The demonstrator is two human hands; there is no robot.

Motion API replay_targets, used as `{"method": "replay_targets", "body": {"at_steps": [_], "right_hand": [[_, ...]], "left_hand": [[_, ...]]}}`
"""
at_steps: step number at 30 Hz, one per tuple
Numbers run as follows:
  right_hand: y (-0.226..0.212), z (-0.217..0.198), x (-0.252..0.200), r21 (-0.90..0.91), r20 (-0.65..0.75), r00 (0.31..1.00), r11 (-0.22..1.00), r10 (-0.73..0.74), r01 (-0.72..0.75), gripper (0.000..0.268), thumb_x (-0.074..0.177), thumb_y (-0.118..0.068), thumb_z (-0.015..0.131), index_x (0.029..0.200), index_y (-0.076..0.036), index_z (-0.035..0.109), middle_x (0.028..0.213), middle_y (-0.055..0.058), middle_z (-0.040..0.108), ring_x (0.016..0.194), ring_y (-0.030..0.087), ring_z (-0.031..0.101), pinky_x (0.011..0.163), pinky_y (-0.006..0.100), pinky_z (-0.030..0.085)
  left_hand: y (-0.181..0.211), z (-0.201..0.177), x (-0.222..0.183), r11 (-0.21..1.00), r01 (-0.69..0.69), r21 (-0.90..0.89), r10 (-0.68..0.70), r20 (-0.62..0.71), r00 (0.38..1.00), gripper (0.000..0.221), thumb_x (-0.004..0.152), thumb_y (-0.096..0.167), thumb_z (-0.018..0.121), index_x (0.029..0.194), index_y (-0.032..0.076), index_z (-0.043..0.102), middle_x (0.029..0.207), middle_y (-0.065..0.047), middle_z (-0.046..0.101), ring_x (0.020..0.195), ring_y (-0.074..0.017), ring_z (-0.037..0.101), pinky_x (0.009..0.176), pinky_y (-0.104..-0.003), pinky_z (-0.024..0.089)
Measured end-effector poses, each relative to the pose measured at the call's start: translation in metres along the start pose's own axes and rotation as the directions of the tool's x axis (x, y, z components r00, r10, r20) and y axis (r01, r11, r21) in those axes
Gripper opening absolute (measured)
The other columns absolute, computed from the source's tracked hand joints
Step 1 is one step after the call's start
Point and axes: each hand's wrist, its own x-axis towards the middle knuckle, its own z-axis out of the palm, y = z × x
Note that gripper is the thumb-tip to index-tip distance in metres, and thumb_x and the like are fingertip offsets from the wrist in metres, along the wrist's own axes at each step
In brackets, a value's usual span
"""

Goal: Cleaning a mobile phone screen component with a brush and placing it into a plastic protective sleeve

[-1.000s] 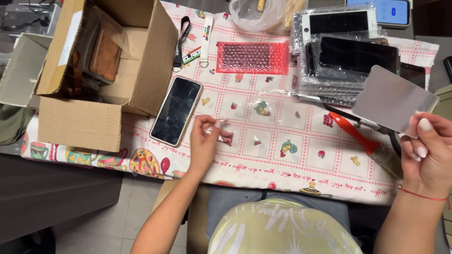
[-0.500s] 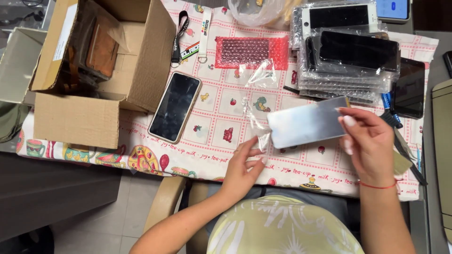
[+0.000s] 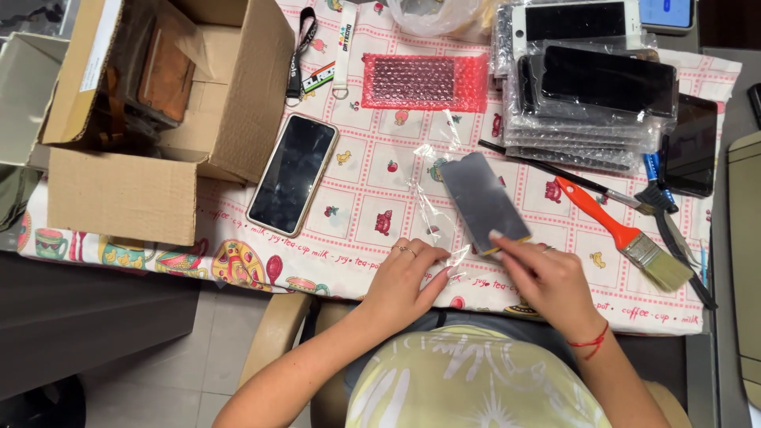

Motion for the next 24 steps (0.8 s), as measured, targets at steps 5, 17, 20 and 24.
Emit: {"method": "replay_targets", "body": {"at_steps": [5,17,20,24], "right_hand": [[0.021,-0.019,-0.012,-0.054,0.117,0.992,0.998,0.047,-0.041,0.018,0.088,-0.015,0.076,0.106,-0.013,0.08,0.086,0.01,0.081,0.077,0.029,0.077,0.07,0.04,0.061],[0.126,-0.045,0.017,-0.661,-0.091,0.986,0.733,0.136,-0.162,0.038,0.097,-0.006,0.063,0.131,-0.016,0.076,0.12,0.006,0.069,0.09,0.034,0.069,0.059,0.049,0.055],[0.124,-0.047,0.016,-0.658,-0.148,0.988,0.74,0.055,-0.14,0.029,0.098,-0.007,0.068,0.124,-0.013,0.078,0.122,0.008,0.065,0.089,0.033,0.067,0.055,0.047,0.051],[0.11,-0.047,0.012,-0.564,-0.277,0.956,0.822,-0.096,-0.08,0.02,0.101,0.0,0.075,0.118,-0.007,0.08,0.126,0.014,0.063,0.093,0.031,0.067,0.072,0.045,0.053]], "left_hand": [[-0.001,0.008,-0.001,0.997,-0.06,-0.045,0.056,-0.085,0.995,0.02,0.097,0.031,0.07,0.105,0.013,0.071,0.083,-0.001,0.051,0.08,-0.0205,0.055,0.076,-0.032,0.05],[0.005,0.001,0.002,0.806,-0.458,0.374,0.344,0.334,0.878,0.068,0.09,0.053,0.068,0.143,0.013,0.054,0.153,-0.019,0.053,0.143,-0.0359,0.049,0.115,-0.074,0.027],[0.007,0.001,0.002,0.723,-0.505,0.471,0.384,0.332,0.861,0.059,0.091,0.03,0.07,0.145,0.017,0.052,0.149,-0.015,0.057,0.138,-0.0306,0.054,0.113,-0.072,0.035],[0.006,-0.001,0.001,0.665,-0.53,0.526,0.436,0.303,0.847,0.055,0.097,0.01,0.06,0.15,0.02,0.048,0.145,-0.01,0.062,0.132,-0.0236,0.059,0.113,-0.069,0.039]]}}
